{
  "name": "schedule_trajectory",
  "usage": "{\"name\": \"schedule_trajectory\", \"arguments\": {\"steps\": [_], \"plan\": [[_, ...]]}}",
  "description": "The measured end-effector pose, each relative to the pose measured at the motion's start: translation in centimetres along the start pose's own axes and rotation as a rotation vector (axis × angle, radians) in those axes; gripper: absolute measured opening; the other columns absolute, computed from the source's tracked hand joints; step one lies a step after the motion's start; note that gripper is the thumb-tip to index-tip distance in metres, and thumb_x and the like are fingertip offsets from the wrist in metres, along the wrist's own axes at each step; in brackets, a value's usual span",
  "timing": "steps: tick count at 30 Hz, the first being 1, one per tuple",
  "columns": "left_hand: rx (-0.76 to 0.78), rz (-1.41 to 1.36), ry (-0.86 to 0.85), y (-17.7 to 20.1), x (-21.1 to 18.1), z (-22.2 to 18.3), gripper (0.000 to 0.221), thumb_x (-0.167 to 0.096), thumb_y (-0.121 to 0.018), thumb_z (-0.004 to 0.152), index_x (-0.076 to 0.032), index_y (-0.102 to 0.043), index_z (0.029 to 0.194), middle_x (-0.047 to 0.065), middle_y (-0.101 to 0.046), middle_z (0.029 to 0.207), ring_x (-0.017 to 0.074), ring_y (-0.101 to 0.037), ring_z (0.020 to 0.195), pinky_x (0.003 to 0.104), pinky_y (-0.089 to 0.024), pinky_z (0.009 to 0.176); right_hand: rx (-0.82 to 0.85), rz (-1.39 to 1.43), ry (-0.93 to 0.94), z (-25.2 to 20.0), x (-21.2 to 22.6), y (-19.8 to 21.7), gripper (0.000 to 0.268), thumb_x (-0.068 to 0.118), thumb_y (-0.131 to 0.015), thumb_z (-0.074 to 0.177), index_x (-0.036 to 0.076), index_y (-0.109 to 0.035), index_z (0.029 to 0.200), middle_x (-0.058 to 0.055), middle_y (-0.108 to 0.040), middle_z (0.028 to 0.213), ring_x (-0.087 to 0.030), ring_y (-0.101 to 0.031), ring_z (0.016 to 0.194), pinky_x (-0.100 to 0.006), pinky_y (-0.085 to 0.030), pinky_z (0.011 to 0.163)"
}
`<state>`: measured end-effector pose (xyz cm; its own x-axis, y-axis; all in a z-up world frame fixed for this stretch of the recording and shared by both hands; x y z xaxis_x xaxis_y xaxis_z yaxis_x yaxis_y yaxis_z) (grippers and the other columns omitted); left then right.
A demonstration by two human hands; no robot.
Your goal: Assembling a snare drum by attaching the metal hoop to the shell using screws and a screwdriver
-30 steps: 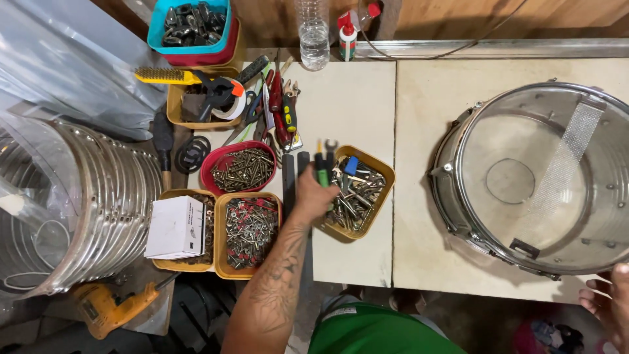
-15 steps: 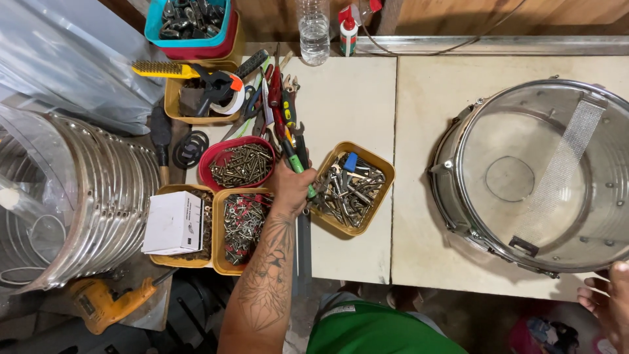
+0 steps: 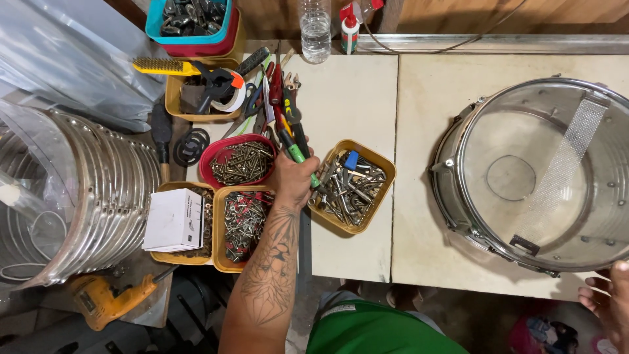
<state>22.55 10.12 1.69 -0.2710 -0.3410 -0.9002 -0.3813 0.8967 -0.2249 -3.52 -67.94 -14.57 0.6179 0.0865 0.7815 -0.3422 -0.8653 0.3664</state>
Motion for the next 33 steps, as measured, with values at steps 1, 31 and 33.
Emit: {"name": "schedule_trajectory", "arguments": {"steps": [1, 31, 33], "plan": [[-0.001, 0.000, -0.001, -0.3, -0.2, -0.3, 0.040, 0.010, -0.067, 0.075, -0.007, -0.063, 0.111, 0.002, -0.057, 0.089, 0.0143, -0.055, 0.075, 0.031, -0.052, 0.064, 0.001, 0.000, 0.001, 0.0, 0.1, -0.1, 0.079, 0.094, -0.036, 0.122, 0.019, -0.049, 0.142, -0.005, -0.050, 0.115, -0.023, -0.055, 0.091, -0.038, -0.046, 0.081], [0.310, 1.284, 0.444, -3.8, 3.3, -7.1, 0.012, -0.001, -0.054, 0.104, 0.001, -0.065, 0.107, 0.010, -0.066, 0.093, 0.0202, -0.065, 0.068, 0.028, -0.059, 0.054, -0.047, 0.026, 0.031, -0.6, 1.5, -1.7, 0.074, 0.084, -0.034, 0.131, 0.014, -0.050, 0.148, -0.009, -0.052, 0.110, -0.024, -0.054, 0.085, -0.039, -0.046, 0.074], [0.289, 1.256, 0.386, -3.6, 4.0, -6.2, 0.017, -0.003, -0.050, 0.105, 0.000, -0.063, 0.116, 0.009, -0.065, 0.093, 0.0167, -0.062, 0.063, 0.026, -0.054, 0.046, -0.058, 0.049, -0.005, -0.1, 1.2, -1.7, 0.071, 0.080, -0.035, 0.134, 0.011, -0.050, 0.144, -0.011, -0.053, 0.108, -0.024, -0.057, 0.083, -0.036, -0.049, 0.068]]}}
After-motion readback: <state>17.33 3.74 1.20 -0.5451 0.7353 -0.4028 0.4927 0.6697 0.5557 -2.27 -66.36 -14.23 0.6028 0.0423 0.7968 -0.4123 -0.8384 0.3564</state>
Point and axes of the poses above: each hand's wrist, its own z-axis towards the middle knuckle, its own y-axis out of the back of the hand, x = y × z, the point moved 10 cm from there along z, towards the middle knuckle
